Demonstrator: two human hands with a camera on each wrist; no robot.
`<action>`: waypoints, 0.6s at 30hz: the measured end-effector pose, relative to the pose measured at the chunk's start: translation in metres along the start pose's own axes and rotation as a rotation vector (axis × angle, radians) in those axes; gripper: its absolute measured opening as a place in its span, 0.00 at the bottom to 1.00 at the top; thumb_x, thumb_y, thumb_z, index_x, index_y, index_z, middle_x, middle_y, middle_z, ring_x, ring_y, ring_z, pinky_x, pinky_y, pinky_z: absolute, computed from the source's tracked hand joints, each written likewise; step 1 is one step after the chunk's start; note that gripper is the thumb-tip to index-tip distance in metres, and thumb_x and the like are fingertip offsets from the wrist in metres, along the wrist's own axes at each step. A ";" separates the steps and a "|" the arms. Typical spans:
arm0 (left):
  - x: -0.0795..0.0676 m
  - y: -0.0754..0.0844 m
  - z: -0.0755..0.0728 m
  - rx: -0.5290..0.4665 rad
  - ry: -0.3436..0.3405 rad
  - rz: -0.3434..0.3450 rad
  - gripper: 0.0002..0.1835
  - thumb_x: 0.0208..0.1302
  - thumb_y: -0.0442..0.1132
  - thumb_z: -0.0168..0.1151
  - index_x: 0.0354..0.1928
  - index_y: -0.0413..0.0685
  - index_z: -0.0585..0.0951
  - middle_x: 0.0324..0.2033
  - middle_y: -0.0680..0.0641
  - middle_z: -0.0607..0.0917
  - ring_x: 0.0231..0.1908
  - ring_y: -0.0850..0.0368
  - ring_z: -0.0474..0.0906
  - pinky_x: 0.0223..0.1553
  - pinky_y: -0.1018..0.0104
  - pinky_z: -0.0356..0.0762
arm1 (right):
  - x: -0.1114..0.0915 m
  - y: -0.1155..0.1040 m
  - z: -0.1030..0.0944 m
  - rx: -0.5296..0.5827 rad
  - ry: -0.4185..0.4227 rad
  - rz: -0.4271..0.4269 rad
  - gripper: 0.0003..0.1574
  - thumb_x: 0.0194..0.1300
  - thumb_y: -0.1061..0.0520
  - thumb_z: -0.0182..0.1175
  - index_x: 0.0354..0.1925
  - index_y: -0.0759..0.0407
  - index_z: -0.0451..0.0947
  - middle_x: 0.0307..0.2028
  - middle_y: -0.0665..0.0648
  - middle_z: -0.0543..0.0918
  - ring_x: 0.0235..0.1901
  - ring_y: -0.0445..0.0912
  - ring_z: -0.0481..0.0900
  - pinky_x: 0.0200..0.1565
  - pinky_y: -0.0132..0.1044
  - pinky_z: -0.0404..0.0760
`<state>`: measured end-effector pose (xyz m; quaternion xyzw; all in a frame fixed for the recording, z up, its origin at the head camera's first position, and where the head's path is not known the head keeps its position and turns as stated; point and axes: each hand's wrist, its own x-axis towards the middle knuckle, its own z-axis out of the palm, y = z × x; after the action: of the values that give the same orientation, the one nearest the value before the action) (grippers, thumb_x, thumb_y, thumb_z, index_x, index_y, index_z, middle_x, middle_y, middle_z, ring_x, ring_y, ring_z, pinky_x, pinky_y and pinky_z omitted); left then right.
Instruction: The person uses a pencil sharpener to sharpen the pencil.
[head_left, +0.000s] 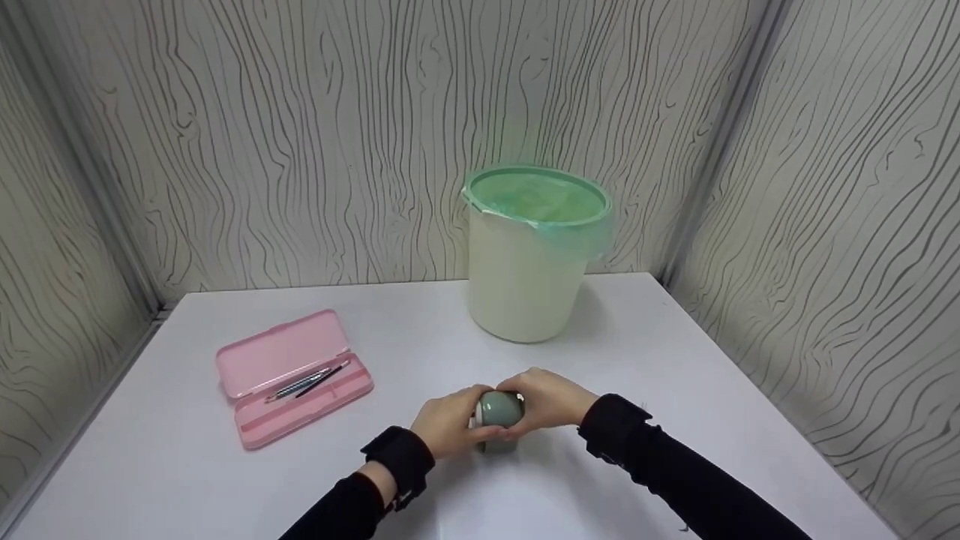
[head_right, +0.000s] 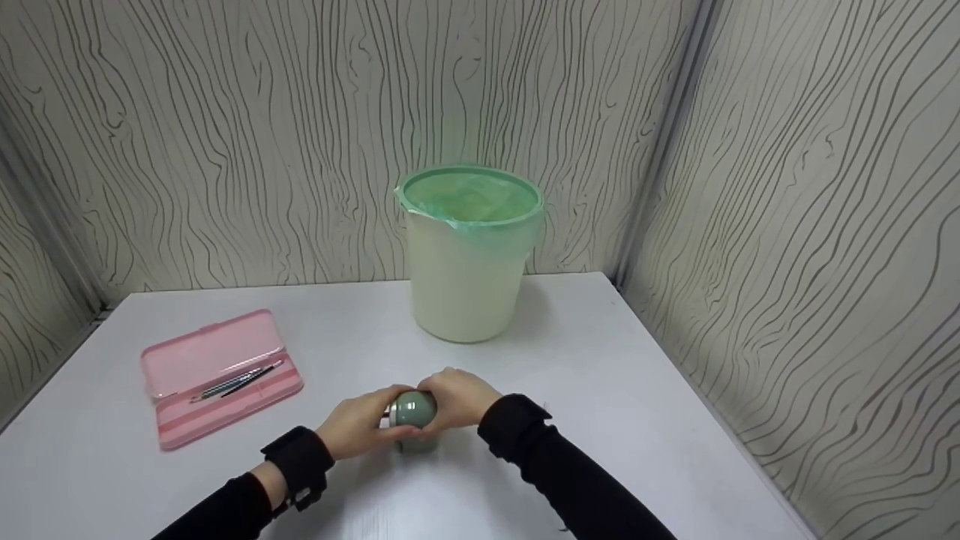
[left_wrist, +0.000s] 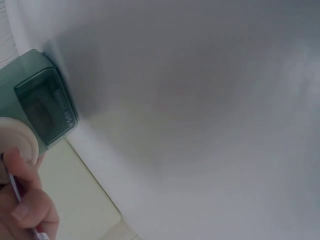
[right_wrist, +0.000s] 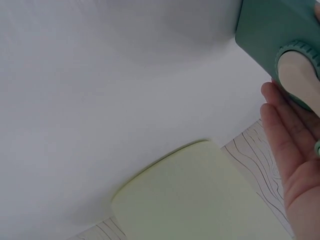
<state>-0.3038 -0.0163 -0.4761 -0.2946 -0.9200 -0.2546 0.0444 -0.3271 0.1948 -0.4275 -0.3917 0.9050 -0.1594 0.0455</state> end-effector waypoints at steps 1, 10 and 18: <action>0.000 0.000 0.000 -0.008 -0.005 -0.007 0.32 0.66 0.63 0.65 0.63 0.50 0.77 0.52 0.49 0.88 0.48 0.56 0.86 0.46 0.61 0.84 | 0.000 0.000 0.000 0.003 0.003 0.001 0.24 0.50 0.51 0.80 0.45 0.57 0.86 0.38 0.49 0.90 0.34 0.32 0.79 0.39 0.25 0.78; 0.002 0.002 -0.004 -0.070 -0.073 -0.041 0.31 0.65 0.61 0.68 0.60 0.47 0.76 0.49 0.48 0.88 0.46 0.55 0.85 0.45 0.62 0.82 | -0.004 0.002 -0.003 0.021 -0.026 0.011 0.33 0.48 0.50 0.83 0.51 0.58 0.84 0.44 0.51 0.91 0.39 0.34 0.82 0.43 0.27 0.80; 0.004 0.004 -0.005 -0.075 -0.074 -0.049 0.34 0.64 0.61 0.69 0.62 0.47 0.76 0.51 0.47 0.88 0.47 0.54 0.86 0.46 0.59 0.83 | -0.008 0.006 -0.005 0.021 -0.034 0.033 0.31 0.49 0.52 0.82 0.51 0.58 0.85 0.44 0.51 0.91 0.38 0.34 0.81 0.43 0.28 0.80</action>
<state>-0.3053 -0.0143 -0.4690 -0.2827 -0.9177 -0.2790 -0.0068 -0.3269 0.2061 -0.4251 -0.3790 0.9087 -0.1614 0.0677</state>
